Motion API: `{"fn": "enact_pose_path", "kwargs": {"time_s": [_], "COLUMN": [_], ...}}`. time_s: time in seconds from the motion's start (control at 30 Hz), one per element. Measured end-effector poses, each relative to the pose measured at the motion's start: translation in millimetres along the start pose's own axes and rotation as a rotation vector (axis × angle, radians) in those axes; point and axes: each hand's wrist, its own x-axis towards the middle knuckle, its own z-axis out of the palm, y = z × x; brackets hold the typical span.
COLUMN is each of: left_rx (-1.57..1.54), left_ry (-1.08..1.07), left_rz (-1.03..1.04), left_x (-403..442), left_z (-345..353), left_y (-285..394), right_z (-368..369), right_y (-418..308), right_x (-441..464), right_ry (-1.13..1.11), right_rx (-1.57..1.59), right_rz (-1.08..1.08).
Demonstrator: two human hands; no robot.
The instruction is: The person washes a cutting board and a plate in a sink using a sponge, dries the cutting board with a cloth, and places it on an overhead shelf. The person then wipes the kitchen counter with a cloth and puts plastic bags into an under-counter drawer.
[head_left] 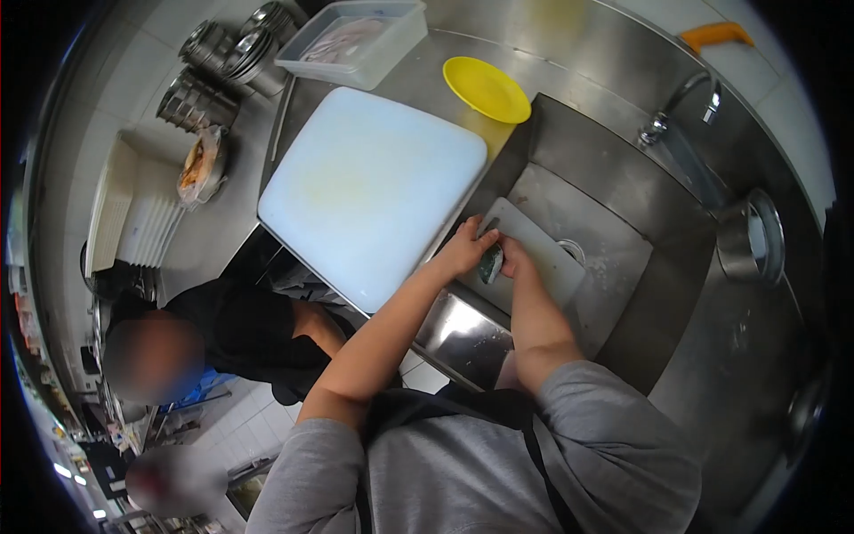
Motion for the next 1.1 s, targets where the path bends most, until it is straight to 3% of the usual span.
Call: {"fn": "enact_pose_path", "kwargs": {"time_s": [0.13,0.2,0.23,0.37,0.43,0.47,0.53,0.6,0.67,0.73,0.8,0.87,0.93,1.0,1.03,1.07,1.1], "left_rx": [0.253,0.458,0.357,0.685,0.661,0.665,1.096,1.068,1.003,0.587,0.73,0.638,0.554,0.466,0.448,0.429,0.426], "left_ry": [0.011,0.064,0.093,0.032,0.301,0.29,0.328,0.512,0.516,0.448,0.375,0.265,0.255,0.248,0.203,0.163,0.165], "left_rz": [0.019,0.018,-0.047,-0.072,-0.041,-0.031,0.332,0.475,0.486,0.37,0.286,0.234,0.301,0.378,0.325,0.272,0.27], "left_x": [27,45,38,59,37,24,0,1,8,8,3,10,16,18,15,12,10], "left_z": [5,9,10,26,37,36,28,20,10,6,10,12,15,15,16,16,16], "left_y": [-11,-12,5,2,20,38,72,67,53,52,55,50,32,32,35,37,38], "right_z": [10,21,26,35,39,38,31,35,28,34,44,52,35,21,12,-4,-21], "right_y": [-19,-21,-23,-21,-22,-26,-34,-40,-42,-45,-51,-61,-90,-150,-183,-218,-244], "right_x": [-33,-46,-56,-58,-75,-80,-91,-101,-86,-110,-146,-176,-185,-240,-276,-304,-333], "right_ry": [-0.02,0.013,-0.024,-0.083,-0.197,-0.19,-0.272,-0.419,-0.461,-0.458,-0.451,-0.286,-0.459,-0.392,-0.14,-0.053,0.005], "right_rx": [0.05,-0.02,-0.092,-0.174,-0.036,-0.028,-0.059,-0.034,-0.077,-0.087,-0.103,-0.377,-0.613,-0.665,-0.76,-0.785,-0.564], "right_rz": [0.033,0.071,0.088,0.066,0.012,0.002,0.052,-0.014,0.012,-0.006,-0.023,-0.195,-0.335,-0.679,-0.84,-1.078,-1.083]}}
